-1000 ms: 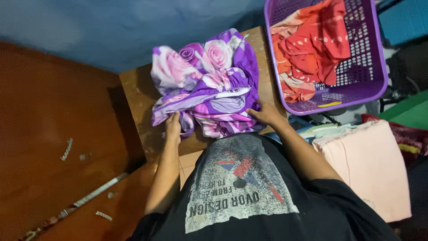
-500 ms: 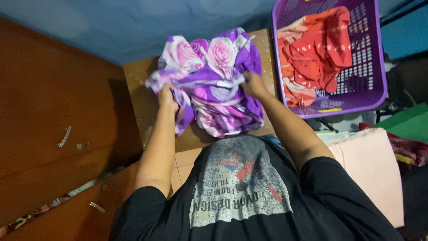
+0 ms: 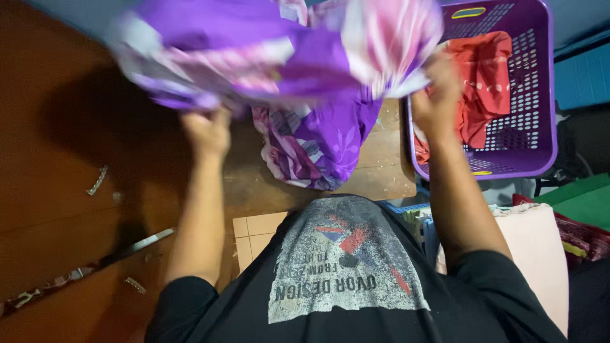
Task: The person folds a light-colored bedsheet and a purple floral bedsheet on a wooden table. They smooth and align the fabric, fold it into neat rectangles, and place the finished items aside.
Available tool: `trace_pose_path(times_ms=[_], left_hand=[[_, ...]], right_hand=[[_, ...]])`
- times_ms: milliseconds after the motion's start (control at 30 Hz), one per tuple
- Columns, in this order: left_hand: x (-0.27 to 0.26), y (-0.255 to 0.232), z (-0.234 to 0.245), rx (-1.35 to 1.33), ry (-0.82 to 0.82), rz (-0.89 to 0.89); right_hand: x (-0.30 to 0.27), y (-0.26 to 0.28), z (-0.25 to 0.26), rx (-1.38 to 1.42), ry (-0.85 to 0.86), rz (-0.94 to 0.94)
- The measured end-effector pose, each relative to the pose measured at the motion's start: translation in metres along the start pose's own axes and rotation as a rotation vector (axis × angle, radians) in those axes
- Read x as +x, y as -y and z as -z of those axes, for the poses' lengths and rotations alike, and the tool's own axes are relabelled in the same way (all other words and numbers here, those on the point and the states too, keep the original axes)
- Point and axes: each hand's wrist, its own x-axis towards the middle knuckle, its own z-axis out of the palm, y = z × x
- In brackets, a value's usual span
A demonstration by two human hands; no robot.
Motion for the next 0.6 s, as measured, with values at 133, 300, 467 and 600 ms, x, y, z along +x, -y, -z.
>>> trace_pose_path(times_ms=[133, 300, 467, 600], left_hand=[[-0.134, 0.096, -0.069, 0.132, 0.359, 0.311], [-0.218, 0.190, -0.130, 0.043, 0.604, 0.757], [-0.110, 0.212, -0.166, -0.659, 0.243, 0.999], [0.017, 0.142, -0.173, -1.006, 0.094, 0.701]], right_hand=[[-0.141, 0.012, -0.044, 0.225, 0.607, -0.653], [-0.241, 0.052, -0.073, 0.218, 1.175, -1.263], [-0.170, 0.063, -0.135, 0.772, 0.777, -1.147], [-0.058, 0.028, -0.153, 1.213, 0.329, -0.994]])
